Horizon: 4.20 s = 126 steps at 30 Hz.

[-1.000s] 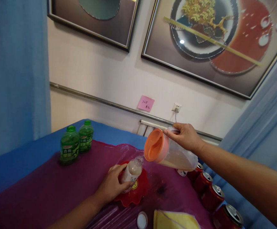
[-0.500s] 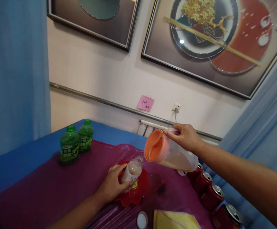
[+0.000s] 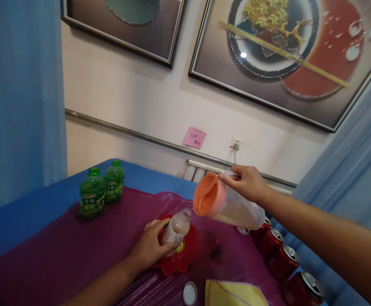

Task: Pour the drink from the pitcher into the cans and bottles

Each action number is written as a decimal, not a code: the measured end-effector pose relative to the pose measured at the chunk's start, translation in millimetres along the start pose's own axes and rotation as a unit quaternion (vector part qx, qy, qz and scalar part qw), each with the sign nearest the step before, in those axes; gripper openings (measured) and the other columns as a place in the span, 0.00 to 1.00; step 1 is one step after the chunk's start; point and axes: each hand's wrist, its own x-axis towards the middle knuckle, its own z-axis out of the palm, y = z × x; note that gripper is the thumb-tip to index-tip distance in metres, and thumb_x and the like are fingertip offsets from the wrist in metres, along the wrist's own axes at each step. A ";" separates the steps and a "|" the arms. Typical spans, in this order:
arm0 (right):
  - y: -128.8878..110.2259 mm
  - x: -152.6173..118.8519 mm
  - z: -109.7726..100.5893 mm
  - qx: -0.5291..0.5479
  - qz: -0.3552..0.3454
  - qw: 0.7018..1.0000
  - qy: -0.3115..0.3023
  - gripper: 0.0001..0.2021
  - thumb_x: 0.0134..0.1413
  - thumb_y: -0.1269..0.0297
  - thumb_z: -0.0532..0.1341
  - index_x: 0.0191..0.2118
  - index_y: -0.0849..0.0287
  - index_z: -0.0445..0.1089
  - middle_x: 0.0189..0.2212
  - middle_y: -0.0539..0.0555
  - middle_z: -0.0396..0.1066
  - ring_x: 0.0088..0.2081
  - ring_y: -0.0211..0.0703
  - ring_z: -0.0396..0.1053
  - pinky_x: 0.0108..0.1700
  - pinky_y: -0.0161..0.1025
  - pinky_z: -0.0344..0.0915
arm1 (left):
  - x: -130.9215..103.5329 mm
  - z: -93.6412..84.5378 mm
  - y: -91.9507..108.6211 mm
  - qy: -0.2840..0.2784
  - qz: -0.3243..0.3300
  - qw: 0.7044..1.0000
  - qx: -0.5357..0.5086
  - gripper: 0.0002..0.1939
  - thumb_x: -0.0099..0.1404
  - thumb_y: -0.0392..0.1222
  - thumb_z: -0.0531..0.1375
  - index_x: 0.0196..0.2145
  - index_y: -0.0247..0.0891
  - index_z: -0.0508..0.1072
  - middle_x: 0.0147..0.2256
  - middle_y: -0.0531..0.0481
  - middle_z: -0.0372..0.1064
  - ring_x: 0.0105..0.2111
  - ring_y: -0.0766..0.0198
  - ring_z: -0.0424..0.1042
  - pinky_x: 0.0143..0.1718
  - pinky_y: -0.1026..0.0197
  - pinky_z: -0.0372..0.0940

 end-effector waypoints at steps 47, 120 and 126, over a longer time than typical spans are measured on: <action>-7.8 -1.5 1.7 -0.010 0.004 1.000 -0.005 0.30 0.51 0.33 0.59 0.19 0.54 0.51 0.17 0.45 0.47 0.22 0.34 0.47 0.23 0.35 0.46 | -1.9 -0.8 0.8 -0.008 0.005 1.000 0.002 0.33 0.49 0.42 0.73 0.54 0.40 0.74 0.48 0.45 0.76 0.49 0.49 0.70 0.54 0.51 0.61; 124.3 -147.9 131.9 0.306 0.307 0.849 0.302 0.28 0.49 0.32 0.61 0.33 0.58 0.69 0.28 0.53 0.71 0.31 0.45 0.68 0.34 0.41 0.66 | 17.8 6.3 -21.4 0.032 -0.064 0.994 -0.088 0.35 0.49 0.52 0.71 0.53 0.35 0.74 0.48 0.39 0.78 0.46 0.47 0.78 0.51 0.45 0.71; 63.8 -193.4 131.9 0.228 0.124 0.947 0.192 0.08 0.58 0.56 0.63 0.41 0.53 0.71 0.40 0.56 0.74 0.42 0.50 0.71 0.45 0.46 0.67 | 17.8 4.4 -10.6 0.038 -0.052 0.995 -0.072 0.32 0.49 0.52 0.70 0.51 0.37 0.76 0.47 0.42 0.79 0.44 0.49 0.78 0.49 0.48 0.72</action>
